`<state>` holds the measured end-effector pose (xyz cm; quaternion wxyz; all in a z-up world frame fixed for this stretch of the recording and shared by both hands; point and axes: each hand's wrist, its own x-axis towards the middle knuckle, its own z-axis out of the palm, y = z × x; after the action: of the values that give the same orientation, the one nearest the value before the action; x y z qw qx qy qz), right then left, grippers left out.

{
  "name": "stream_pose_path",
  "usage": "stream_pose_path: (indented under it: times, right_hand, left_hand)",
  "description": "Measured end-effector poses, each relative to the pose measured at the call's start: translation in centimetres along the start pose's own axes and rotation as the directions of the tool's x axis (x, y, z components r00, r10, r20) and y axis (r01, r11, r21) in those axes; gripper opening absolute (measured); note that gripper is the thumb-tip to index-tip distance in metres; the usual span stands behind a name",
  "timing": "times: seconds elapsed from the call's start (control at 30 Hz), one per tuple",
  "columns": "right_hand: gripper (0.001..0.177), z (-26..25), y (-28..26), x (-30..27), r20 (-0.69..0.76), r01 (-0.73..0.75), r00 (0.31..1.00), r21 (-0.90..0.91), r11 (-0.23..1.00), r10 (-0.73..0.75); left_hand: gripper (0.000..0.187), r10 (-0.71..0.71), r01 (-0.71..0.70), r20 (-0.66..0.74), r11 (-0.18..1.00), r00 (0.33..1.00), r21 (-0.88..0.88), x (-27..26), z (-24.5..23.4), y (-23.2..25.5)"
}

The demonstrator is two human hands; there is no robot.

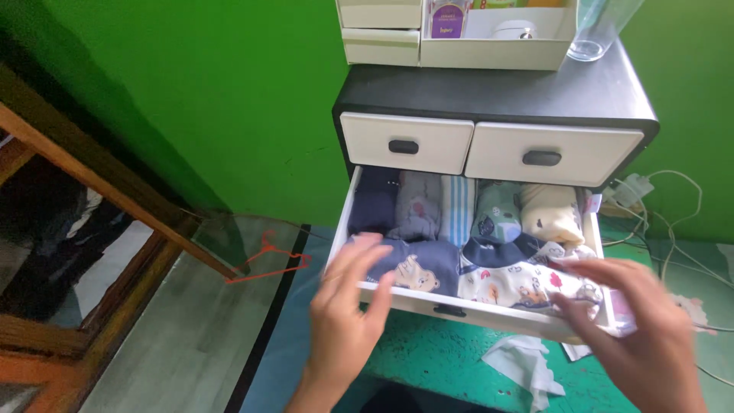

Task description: Organize and fold baby clothes and store them in a drawer.

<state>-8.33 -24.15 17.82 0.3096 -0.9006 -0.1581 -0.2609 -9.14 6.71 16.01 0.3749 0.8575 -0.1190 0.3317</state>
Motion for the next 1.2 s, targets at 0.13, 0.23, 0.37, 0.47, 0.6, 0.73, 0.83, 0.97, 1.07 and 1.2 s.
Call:
stream_pose_path:
  times: [0.13, 0.23, 0.37, 0.47, 0.6, 0.73, 0.83, 0.97, 1.07, 1.2]
  right_hand:
    - [0.056, 1.1, -1.4, 4.3, 0.464, -0.182, 0.831, -0.295, 0.938, 0.307]
    - [0.065, 2.5, 0.6, 5.7, 0.572, 0.012, 0.803, -0.294, 0.956, 0.166]
    - [0.062, 3.4, 0.0, 7.7, 0.74, 0.197, 0.654, -0.365, 0.91, 0.155]
    - [0.057, 4.1, -0.8, 7.4, 0.762, 0.266, 0.619, -0.434, 0.86, 0.193]
    - [0.046, 2.5, -3.0, 8.1, 0.78, 0.213, 0.573, -0.44, 0.873, 0.253]
    - [0.05, 1.6, 0.3, 6.7, 0.651, 0.202, 0.759, -0.19, 0.961, -0.03]
    - [0.042, -0.3, -0.4, 6.7, 0.583, 0.153, 0.812, -0.216, 0.964, 0.001]
    - [0.043, -3.2, -2.1, 6.7, 0.379, -0.252, 0.884, -0.11, 0.961, 0.275]
    - [0.038, -3.8, -1.7, 5.9, 0.285, -0.372, 0.913, 0.279, 0.886, 0.294]
    - [0.029, -3.7, -2.9, 5.5, 0.168, -0.284, 0.947, 0.838, 0.466, 0.275]
  left_hand:
    - [0.023, 0.142, -0.118, 0.187, 0.984, 0.972, -0.134, 4.8, 1.6, -0.3]
    - [0.033, 0.146, -0.152, 0.529, 0.988, 0.836, -0.033, 6.8, 3.0, -1.9]
    - [0.051, 0.153, -0.231, 0.702, 0.973, 0.696, 0.016, 8.0, 5.1, -3.6]
    - [0.057, 0.122, -0.297, 0.753, 0.949, 0.647, 0.101, 7.6, 6.4, -4.3]
    - [0.063, 0.012, -0.345, 0.857, 0.918, 0.515, 0.195, 8.8, 6.7, -4.2]
    - [0.07, -0.016, -0.244, 0.858, 0.956, 0.513, 0.163, 9.1, 5.8, -3.7]
    - [0.076, 0.134, -0.334, 0.744, 0.934, 0.655, 0.126, 9.4, 4.5, -3.1]
    - [0.069, 0.275, -0.339, 0.516, 0.94, 0.812, 0.033, 9.8, 1.8, -1.3]
    - [0.068, 0.239, -0.24, 0.327, 0.97, 0.914, -0.039, 10.4, -0.4, 1.4]
    - [0.054, -0.017, 0.095, 0.245, 0.946, 0.969, -0.309, 9.8, -1.3, 4.3]
